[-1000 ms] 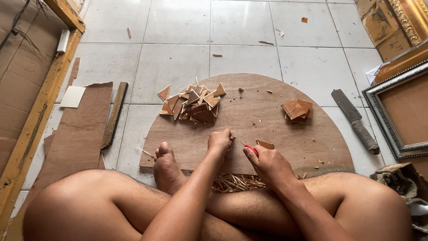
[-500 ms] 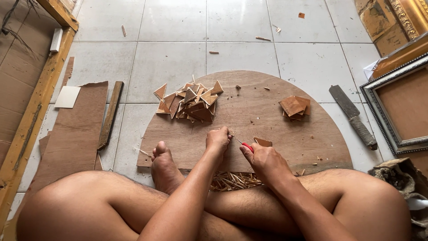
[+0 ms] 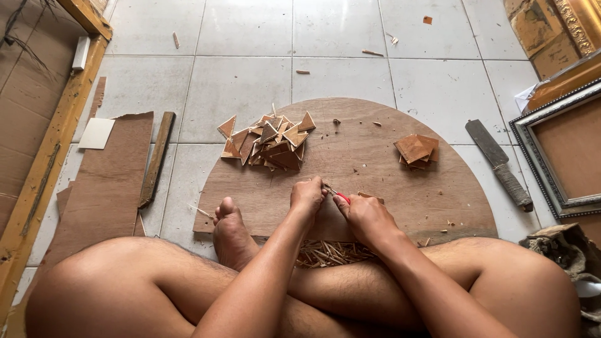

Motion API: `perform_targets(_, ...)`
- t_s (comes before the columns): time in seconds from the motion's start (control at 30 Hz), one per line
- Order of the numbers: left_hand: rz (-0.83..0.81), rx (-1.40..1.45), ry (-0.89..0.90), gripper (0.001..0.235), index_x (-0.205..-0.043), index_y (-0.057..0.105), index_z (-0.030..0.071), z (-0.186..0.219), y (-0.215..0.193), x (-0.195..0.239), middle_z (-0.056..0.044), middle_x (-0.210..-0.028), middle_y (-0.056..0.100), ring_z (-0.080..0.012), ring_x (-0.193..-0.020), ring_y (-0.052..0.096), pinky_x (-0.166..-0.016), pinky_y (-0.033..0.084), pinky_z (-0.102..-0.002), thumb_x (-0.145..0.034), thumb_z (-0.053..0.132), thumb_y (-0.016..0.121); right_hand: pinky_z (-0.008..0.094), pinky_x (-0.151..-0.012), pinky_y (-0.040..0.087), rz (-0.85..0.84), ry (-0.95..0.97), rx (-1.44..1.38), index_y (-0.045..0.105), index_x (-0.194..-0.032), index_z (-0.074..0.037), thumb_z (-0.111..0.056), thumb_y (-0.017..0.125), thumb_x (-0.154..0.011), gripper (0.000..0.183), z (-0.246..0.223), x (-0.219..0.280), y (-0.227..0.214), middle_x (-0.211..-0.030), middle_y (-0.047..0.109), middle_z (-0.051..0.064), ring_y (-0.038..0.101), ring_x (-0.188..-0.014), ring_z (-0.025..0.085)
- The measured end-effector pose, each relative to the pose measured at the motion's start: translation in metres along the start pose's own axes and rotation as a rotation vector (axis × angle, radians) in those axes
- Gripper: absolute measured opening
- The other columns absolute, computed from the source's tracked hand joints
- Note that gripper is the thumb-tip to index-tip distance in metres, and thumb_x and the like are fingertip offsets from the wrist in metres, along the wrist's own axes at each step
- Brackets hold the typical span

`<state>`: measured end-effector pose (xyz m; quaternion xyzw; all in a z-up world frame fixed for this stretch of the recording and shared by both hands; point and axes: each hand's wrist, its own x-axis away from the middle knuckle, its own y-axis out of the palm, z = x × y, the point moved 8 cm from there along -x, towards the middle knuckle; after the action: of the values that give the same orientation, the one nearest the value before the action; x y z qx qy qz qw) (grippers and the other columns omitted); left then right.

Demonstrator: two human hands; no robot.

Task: The person sits on the floor and uses a small knife to carve thin wooden pieces into smaller shapes. They repeatedly hold the wood, shave off thin strips, and place the finished pieces into a pile on a round wooden board.

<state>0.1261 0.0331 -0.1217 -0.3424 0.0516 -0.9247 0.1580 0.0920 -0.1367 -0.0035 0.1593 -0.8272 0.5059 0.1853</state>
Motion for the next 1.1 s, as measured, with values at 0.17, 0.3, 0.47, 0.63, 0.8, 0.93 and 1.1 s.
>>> perform_targets(0.17,0.009,0.025,0.007,0.028,-0.071,0.083,0.009,-0.010,0.002,-0.017,-0.005,-0.052,0.063,-0.0159,-0.050,0.063,-0.046,0.049,-0.030,-0.080,0.032,0.068,0.062,-0.098,0.063,-0.003,0.046,0.082,0.083,-0.113,-0.012,-0.066,0.043,-0.112,0.068,0.003,-0.014,0.006,-0.110,0.084,0.029,0.080,-0.116,0.050)
perform_targets(0.3,0.016,0.000,0.026,0.028,-0.069,0.083,0.011,-0.015,0.007,-0.028,-0.006,-0.052,0.065,-0.0188,-0.050,0.065,-0.045,0.050,-0.034,-0.080,0.032,0.067,0.061,-0.102,0.063,-0.008,0.071,0.058,0.084,-0.121,-0.012,-0.060,0.042,-0.115,0.064,0.005,-0.010,0.005,-0.117,0.084,0.029,0.079,-0.121,0.049)
perform_targets(0.47,-0.025,0.036,0.044,0.027,-0.070,0.079,0.010,-0.008,0.003,-0.020,-0.006,-0.049,0.058,-0.0184,-0.039,0.053,-0.037,0.042,-0.034,-0.080,0.031,0.067,0.062,-0.109,0.058,-0.034,0.142,0.015,0.085,-0.117,-0.009,-0.065,0.043,-0.110,0.071,0.028,0.025,-0.004,-0.122,0.082,0.032,0.074,-0.130,0.050)
perform_targets(0.63,-0.121,0.071,0.112,0.029,-0.067,0.071,0.008,0.002,0.001,0.017,-0.009,-0.047,0.050,-0.0206,-0.034,0.047,-0.033,0.036,-0.038,-0.083,0.032,0.066,0.056,-0.109,0.056,0.073,0.134,-0.315,0.090,-0.109,-0.013,-0.086,0.042,-0.105,0.087,0.024,0.042,-0.018,-0.111,0.085,0.027,0.076,-0.125,0.047)
perform_targets(0.8,-0.599,0.167,0.107,0.034,-0.066,0.054,0.014,0.012,0.033,0.068,0.002,-0.050,0.030,-0.0110,-0.036,0.029,-0.037,0.022,-0.028,-0.091,0.031,0.069,0.025,-0.037,0.038,-0.019,0.097,-1.087,0.073,-0.112,0.003,-0.036,0.088,-0.100,0.044,0.027,0.031,-0.004,-0.083,0.063,0.013,0.039,-0.047,0.008)
perform_targets(0.93,-0.382,-0.270,0.473,0.069,-0.066,0.073,0.023,0.023,0.020,0.066,-0.008,-0.062,0.065,-0.0307,-0.070,0.065,-0.073,0.052,-0.042,-0.112,0.069,0.051,0.024,-0.038,0.035,0.026,0.117,-1.226,0.069,-0.110,0.006,-0.027,0.086,-0.102,0.038,0.051,0.008,0.004,-0.082,0.060,0.007,0.036,-0.046,0.004)
perform_targets(1.1,-0.024,-0.776,0.966,0.075,-0.172,0.038,-0.002,0.090,-0.003,0.124,-0.041,-0.172,0.042,-0.0574,-0.165,0.032,-0.135,0.023,-0.067,-0.115,0.046,0.049,0.025,-0.045,0.039,0.250,0.195,-1.386,0.064,-0.106,-0.005,-0.029,0.083,-0.101,0.031,0.071,0.006,-0.012,-0.080,0.055,-0.001,0.038,-0.050,0.003)
